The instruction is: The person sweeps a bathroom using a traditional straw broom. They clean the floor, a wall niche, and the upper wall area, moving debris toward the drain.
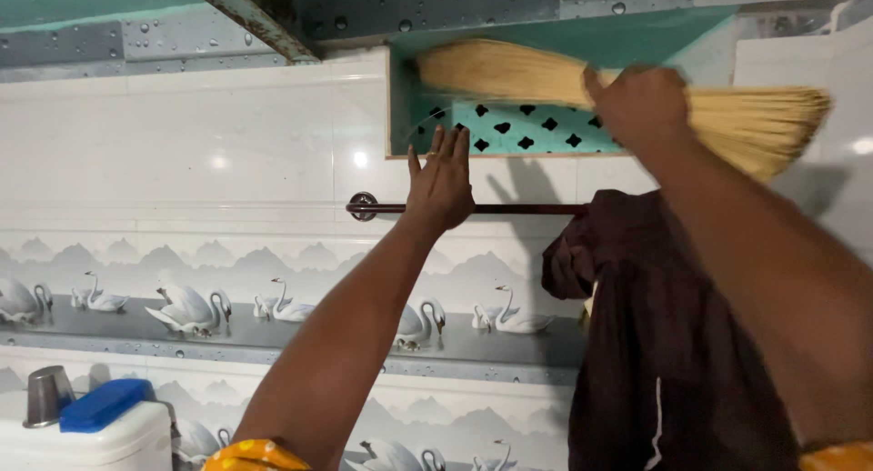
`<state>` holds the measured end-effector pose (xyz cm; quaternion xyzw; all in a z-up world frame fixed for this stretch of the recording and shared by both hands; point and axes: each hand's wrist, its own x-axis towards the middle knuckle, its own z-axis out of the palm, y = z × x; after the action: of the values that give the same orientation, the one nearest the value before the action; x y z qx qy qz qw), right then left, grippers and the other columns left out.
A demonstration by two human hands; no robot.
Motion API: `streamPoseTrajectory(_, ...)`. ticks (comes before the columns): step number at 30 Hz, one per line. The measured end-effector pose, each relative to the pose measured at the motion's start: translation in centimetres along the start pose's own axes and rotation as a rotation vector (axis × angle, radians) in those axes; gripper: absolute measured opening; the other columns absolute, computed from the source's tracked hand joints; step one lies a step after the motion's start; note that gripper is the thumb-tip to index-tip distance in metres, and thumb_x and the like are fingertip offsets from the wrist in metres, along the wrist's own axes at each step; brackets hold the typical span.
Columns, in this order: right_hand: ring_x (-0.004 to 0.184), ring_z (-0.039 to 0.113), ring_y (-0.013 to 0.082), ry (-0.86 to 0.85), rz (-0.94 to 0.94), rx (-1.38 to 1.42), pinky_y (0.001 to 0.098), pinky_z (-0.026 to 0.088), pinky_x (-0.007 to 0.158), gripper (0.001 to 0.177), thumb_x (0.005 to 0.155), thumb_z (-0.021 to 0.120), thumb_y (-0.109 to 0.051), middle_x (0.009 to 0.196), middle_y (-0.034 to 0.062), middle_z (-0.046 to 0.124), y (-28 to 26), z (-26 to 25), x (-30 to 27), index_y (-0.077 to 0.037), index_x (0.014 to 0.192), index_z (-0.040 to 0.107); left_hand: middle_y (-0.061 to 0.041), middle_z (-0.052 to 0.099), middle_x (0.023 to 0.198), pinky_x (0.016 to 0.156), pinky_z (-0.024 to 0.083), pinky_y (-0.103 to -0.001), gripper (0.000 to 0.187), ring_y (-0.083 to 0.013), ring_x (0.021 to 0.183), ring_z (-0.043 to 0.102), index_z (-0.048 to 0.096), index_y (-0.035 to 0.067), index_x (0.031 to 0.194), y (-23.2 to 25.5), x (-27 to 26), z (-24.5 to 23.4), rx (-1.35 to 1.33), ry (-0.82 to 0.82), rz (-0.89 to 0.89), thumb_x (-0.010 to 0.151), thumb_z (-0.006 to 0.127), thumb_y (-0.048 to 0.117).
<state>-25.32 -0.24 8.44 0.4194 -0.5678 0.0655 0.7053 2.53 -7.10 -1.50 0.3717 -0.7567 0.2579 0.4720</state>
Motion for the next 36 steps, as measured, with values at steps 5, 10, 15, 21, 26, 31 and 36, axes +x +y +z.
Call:
streamPoseTrajectory(5, 0.086, 0.075, 0.0296, -0.295, -0.202, 0.178, 0.0450, 0.062, 0.070, 0.051, 0.103, 0.051, -0.027, 0.094, 0.0085, 0.075, -2.0, -0.7, 1.3, -0.035, 0.153, 0.046, -0.021, 0.026, 0.164, 0.119, 0.012, -0.068, 0.086, -0.0350, 0.154, 0.015, 0.024, 0.001, 0.157, -1.8, 0.0, 1.2, 0.097, 0.067, 0.039, 0.080, 0.063, -0.002)
streamPoseTrajectory(10, 0.089, 0.078, 0.0262, -0.397, -0.015, 0.061, 0.0432, 0.066, 0.072, 0.071, 0.098, 0.058, -0.021, 0.101, 0.0066, 0.076, 1.9, 1.0, 0.5, -0.022, 0.165, 0.036, -0.017, 0.028, 0.165, 0.121, 0.013, -0.067, 0.088, -0.0337, 0.156, 0.015, 0.025, 0.002, 0.157, -4.1, -1.3, 0.5, 0.062, 0.018, -0.063, 0.079, 0.065, 0.000)
streamPoseTrajectory(15, 0.103, 0.072, 0.0271, -0.366, -0.225, 0.101, 0.0521, 0.041, 0.111, 0.062, 0.102, 0.056, -0.018, 0.098, 0.0012, 0.077, -0.1, 0.9, 0.3, -0.034, 0.160, 0.040, -0.018, 0.027, 0.165, 0.120, 0.011, -0.068, 0.088, -0.0350, 0.156, 0.014, 0.025, 0.003, 0.157, -3.7, -0.5, 1.3, 0.091, 0.028, -0.065, 0.078, 0.064, -0.001)
streamPoseTrajectory(21, 0.091, 0.077, 0.0256, -0.345, -0.128, 0.153, 0.0438, 0.061, 0.075, 0.071, 0.093, 0.070, -0.027, 0.095, 0.0060, 0.080, 3.1, -0.2, -1.9, -0.023, 0.159, 0.043, -0.017, 0.026, 0.165, 0.121, 0.010, -0.067, 0.094, -0.0337, 0.156, 0.014, 0.024, 0.003, 0.158, -0.5, 0.4, 1.4, 0.050, 0.015, -0.042, 0.074, 0.064, -0.003)
streamPoseTrajectory(26, 0.084, 0.077, 0.0251, -0.260, -0.301, 0.187, 0.0419, 0.060, 0.066, 0.063, 0.087, 0.069, -0.014, 0.092, 0.0088, 0.078, -0.8, -0.2, -3.2, -0.015, 0.148, 0.054, -0.018, 0.025, 0.166, 0.121, 0.012, -0.069, 0.090, -0.0335, 0.157, 0.016, 0.025, 0.002, 0.158, 2.8, 1.6, 2.6, 0.028, 0.026, 0.010, 0.076, 0.062, -0.004)
streamPoseTrajectory(31, 0.091, 0.076, 0.0285, -0.381, -0.175, 0.221, 0.0433, 0.059, 0.073, 0.075, 0.089, 0.069, -0.019, 0.096, 0.0124, 0.077, 3.3, -2.0, -3.1, -0.026, 0.159, 0.041, -0.017, 0.028, 0.165, 0.121, 0.013, -0.067, 0.088, -0.0339, 0.156, 0.016, 0.025, 0.002, 0.158, 4.9, 2.5, 4.0, -0.038, 0.110, 0.062, 0.078, 0.059, -0.007)
streamPoseTrajectory(36, 0.096, 0.077, 0.0265, -0.448, -0.055, 0.110, 0.0458, 0.063, 0.074, 0.053, 0.091, 0.068, -0.018, 0.104, 0.0079, 0.076, 4.5, -0.1, -4.6, -0.019, 0.143, 0.058, -0.016, 0.029, 0.164, 0.122, 0.012, -0.066, 0.090, -0.0321, 0.157, 0.015, 0.025, 0.004, 0.157, 7.4, 2.1, 3.6, -0.108, 0.077, 0.068, 0.075, 0.061, -0.005)
